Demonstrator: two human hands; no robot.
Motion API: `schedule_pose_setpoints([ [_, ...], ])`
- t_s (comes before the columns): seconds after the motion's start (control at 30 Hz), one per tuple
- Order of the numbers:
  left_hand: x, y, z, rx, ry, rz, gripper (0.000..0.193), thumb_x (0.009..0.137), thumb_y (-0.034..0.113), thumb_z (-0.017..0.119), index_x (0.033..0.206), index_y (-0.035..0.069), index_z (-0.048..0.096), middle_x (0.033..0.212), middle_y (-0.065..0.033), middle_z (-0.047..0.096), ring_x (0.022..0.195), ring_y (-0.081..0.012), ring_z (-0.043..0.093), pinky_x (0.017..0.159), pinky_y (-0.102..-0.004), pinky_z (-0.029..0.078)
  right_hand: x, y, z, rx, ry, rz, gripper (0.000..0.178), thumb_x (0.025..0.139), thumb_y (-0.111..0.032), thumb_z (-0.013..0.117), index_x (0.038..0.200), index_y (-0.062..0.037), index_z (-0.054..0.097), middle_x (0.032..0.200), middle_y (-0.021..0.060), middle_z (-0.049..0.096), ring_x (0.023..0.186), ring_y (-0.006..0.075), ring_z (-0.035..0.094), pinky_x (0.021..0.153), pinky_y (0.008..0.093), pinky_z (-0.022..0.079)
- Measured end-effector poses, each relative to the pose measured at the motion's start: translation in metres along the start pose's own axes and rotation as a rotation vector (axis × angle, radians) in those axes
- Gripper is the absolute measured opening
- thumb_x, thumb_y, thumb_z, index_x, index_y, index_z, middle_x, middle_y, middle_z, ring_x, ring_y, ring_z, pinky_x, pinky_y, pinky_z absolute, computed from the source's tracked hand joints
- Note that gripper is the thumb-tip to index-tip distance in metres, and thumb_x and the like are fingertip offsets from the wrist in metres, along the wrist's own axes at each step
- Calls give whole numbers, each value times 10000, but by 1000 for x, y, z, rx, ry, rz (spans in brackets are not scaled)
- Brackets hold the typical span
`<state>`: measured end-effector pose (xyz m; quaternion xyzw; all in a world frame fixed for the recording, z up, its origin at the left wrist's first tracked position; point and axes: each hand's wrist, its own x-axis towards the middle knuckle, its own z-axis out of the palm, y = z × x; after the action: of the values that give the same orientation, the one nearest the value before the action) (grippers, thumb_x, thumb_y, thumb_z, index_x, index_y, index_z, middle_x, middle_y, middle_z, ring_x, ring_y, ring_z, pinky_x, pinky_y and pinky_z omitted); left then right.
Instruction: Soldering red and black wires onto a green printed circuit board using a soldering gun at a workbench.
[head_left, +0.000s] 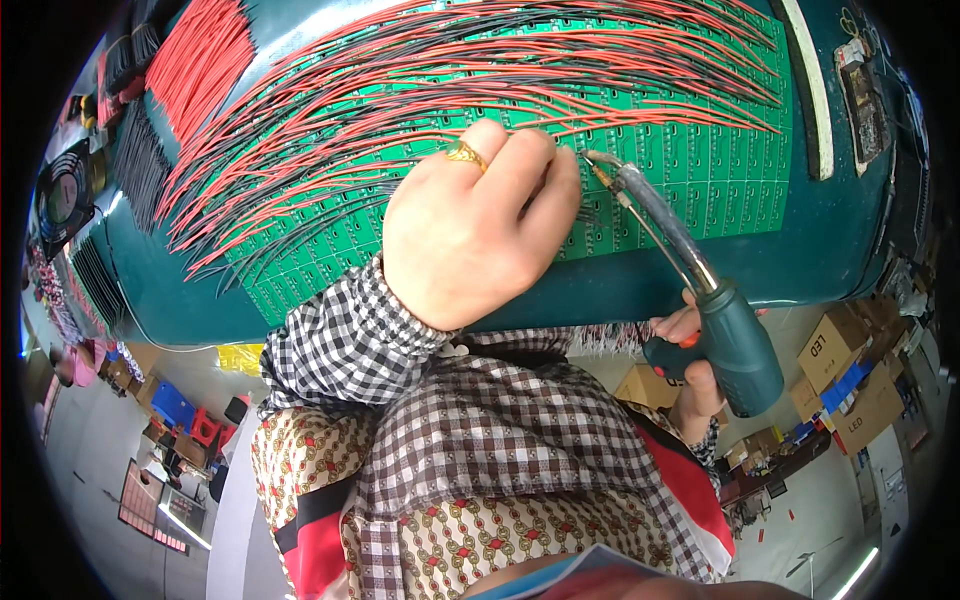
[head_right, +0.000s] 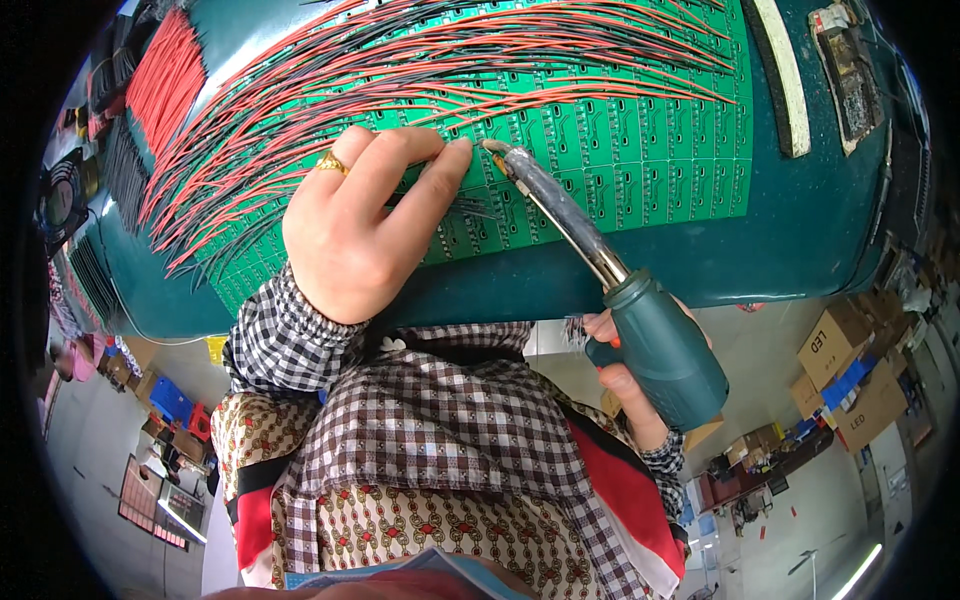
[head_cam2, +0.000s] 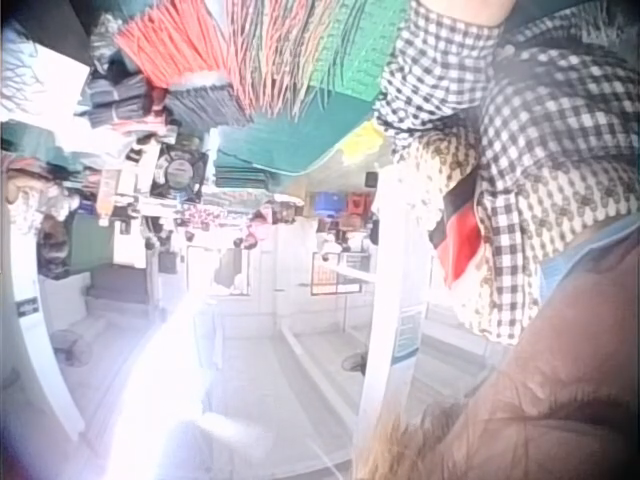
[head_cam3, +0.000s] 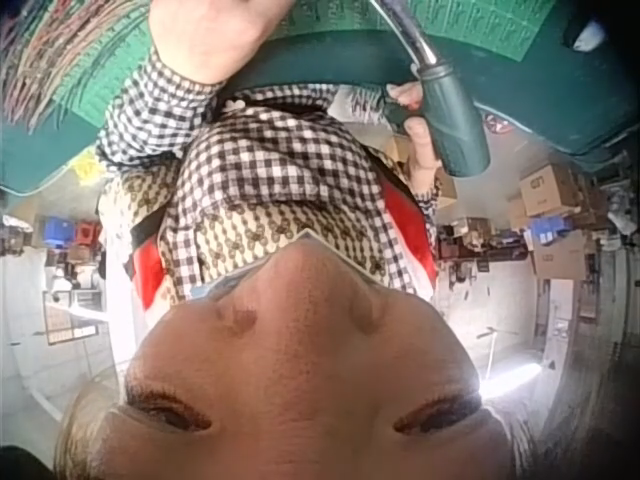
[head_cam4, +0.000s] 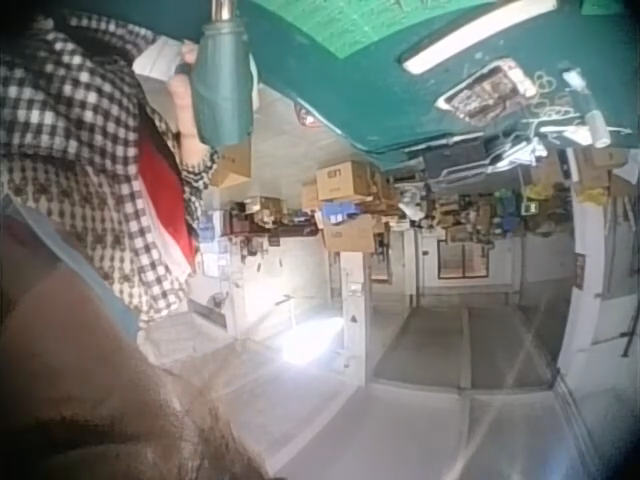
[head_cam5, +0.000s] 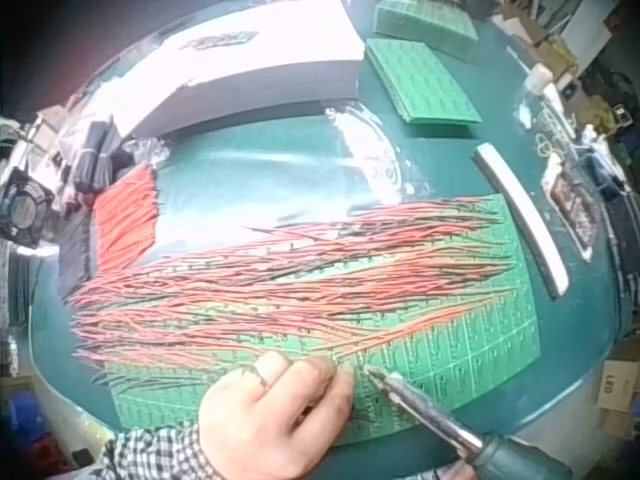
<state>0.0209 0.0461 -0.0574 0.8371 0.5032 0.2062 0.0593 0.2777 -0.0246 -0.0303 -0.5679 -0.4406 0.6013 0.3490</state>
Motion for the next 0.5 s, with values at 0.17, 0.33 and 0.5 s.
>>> schedule_pose_setpoints([
  [0.17,0,-1,1,5,1,14,334,635,54,639,967,46,678,875,-47,574,668,-178,524,529,-281,441,0,2,-2,82,11,16,725,736,-384,766,1164,117,464,871,121,585,835,234,599,801,408,522],
  [0.33,0,0,0,13,11,11,323,638,48,646,959,52,681,874,-40,574,656,-172,520,522,-278,435,0,-4,-1,165,36,67,630,684,-297,845,1089,60,520,870,122,616,848,233,617,839,420,521],
  [0.5,0,-1,1,15,16,15,322,637,47,650,957,50,681,869,-41,572,657,-173,519,523,-278,437,-4,-4,2,22,44,12,834,771,-485,687,1219,166,420,866,117,552,812,247,587,772,424,532],
])
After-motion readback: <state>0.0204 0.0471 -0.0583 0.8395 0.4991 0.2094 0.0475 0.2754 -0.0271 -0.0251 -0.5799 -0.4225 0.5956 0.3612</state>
